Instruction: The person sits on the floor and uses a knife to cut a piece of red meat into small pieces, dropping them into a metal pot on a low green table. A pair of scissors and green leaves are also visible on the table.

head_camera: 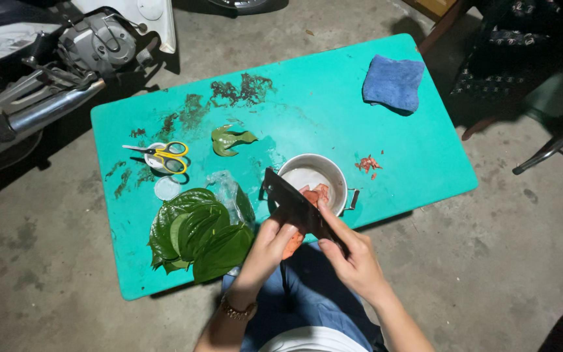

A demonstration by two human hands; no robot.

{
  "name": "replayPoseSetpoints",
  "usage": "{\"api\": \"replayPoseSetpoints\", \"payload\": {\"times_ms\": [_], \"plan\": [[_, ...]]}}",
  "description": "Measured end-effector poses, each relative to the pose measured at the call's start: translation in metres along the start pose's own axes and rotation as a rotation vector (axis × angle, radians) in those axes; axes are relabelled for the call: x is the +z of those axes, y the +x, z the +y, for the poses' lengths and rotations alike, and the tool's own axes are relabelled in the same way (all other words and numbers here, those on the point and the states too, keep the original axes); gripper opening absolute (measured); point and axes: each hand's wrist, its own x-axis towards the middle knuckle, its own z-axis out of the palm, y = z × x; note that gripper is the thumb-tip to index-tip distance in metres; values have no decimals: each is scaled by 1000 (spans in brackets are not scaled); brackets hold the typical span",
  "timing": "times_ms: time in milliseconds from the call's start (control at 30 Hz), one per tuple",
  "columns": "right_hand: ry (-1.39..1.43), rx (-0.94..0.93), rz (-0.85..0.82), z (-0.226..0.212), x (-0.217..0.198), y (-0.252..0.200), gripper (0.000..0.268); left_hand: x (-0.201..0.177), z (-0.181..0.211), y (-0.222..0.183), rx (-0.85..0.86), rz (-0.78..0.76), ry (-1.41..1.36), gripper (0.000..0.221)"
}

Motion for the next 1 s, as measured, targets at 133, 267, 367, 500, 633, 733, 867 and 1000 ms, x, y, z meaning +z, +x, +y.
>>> {"api": "replayPoseSetpoints", "payload": {"times_ms": [133, 267, 367, 500, 633, 733, 867, 1000], "plan": [[-131, -75, 153, 2, 7, 6, 55, 11, -9, 6, -27, 48, -15, 39], [74, 273, 360, 18, -19, 25, 49, 23, 6, 4, -70, -1, -31, 48], [448, 500, 291, 31, -40, 22, 48, 16, 22, 11, -55, 148, 13, 52], [598, 602, 163, 51, -30, 11, 54, -2, 34, 10, -22, 213, -94, 56], [642, 601, 175, 65, -25, 13, 54, -15, 36, -5, -20, 122, -266, 60], [610, 608, 247, 82, -48, 26, 54, -21, 37, -12, -85, 49, -348, 61], [615, 653, 222, 118, -78, 44, 52, -20, 41, -12, -176, 80, -330, 63], [621, 768, 202, 166, -94, 48, 51, -15, 39, -7, -184, 75, -360, 68]]}}
